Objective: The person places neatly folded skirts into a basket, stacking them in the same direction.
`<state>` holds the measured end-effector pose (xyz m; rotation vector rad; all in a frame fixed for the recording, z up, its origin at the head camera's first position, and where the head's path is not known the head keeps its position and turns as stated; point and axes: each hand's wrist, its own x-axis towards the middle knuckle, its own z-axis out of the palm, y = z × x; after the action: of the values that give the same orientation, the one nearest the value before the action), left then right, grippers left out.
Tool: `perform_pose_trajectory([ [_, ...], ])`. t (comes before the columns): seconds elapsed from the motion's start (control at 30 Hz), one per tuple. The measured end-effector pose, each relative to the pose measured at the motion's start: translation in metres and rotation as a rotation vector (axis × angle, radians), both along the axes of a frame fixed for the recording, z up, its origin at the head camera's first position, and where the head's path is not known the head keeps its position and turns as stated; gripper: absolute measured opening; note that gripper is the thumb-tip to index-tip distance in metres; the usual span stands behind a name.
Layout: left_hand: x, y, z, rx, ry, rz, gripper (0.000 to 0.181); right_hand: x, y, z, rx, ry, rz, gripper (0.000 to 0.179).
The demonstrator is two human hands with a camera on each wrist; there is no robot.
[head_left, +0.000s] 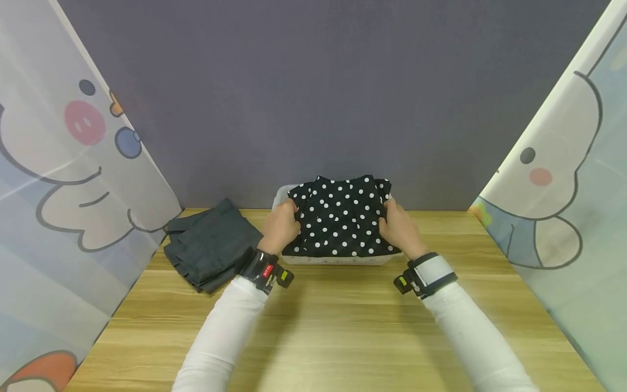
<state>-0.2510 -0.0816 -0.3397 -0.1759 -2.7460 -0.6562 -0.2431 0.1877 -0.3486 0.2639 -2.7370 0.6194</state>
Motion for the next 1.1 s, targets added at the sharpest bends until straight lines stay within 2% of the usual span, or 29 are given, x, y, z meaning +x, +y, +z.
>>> perform_pose_trajectory([
  [0.2,-0.013,0.0,0.0,-0.039,0.004,-0.006,0.024,-0.009,-0.002,0.008,0.003,-0.086,-0.018,0.037],
  [0.37,-0.021,0.001,0.0,-0.067,-0.018,-0.003,0.021,-0.02,-0.001,0.009,0.011,-0.132,-0.021,0.035],
  [0.5,-0.028,0.003,-0.001,-0.069,-0.055,-0.001,0.022,-0.029,0.0,0.007,0.032,-0.18,-0.027,0.037],
  [0.67,-0.038,0.004,0.0,-0.087,-0.137,0.025,0.024,-0.039,-0.001,0.008,0.062,-0.273,-0.038,0.039],
  [0.9,-0.048,0.003,0.0,-0.119,-0.226,0.042,0.013,-0.045,-0.003,0.009,0.081,-0.365,-0.053,0.038],
  [1.0,-0.052,0.003,-0.003,-0.135,-0.256,0.036,0.013,-0.046,-0.004,0.011,0.086,-0.41,-0.048,0.035],
  [1.1,-0.055,0.002,-0.007,-0.162,-0.27,0.035,0.017,-0.048,-0.003,0.013,0.113,-0.462,-0.03,0.024],
])
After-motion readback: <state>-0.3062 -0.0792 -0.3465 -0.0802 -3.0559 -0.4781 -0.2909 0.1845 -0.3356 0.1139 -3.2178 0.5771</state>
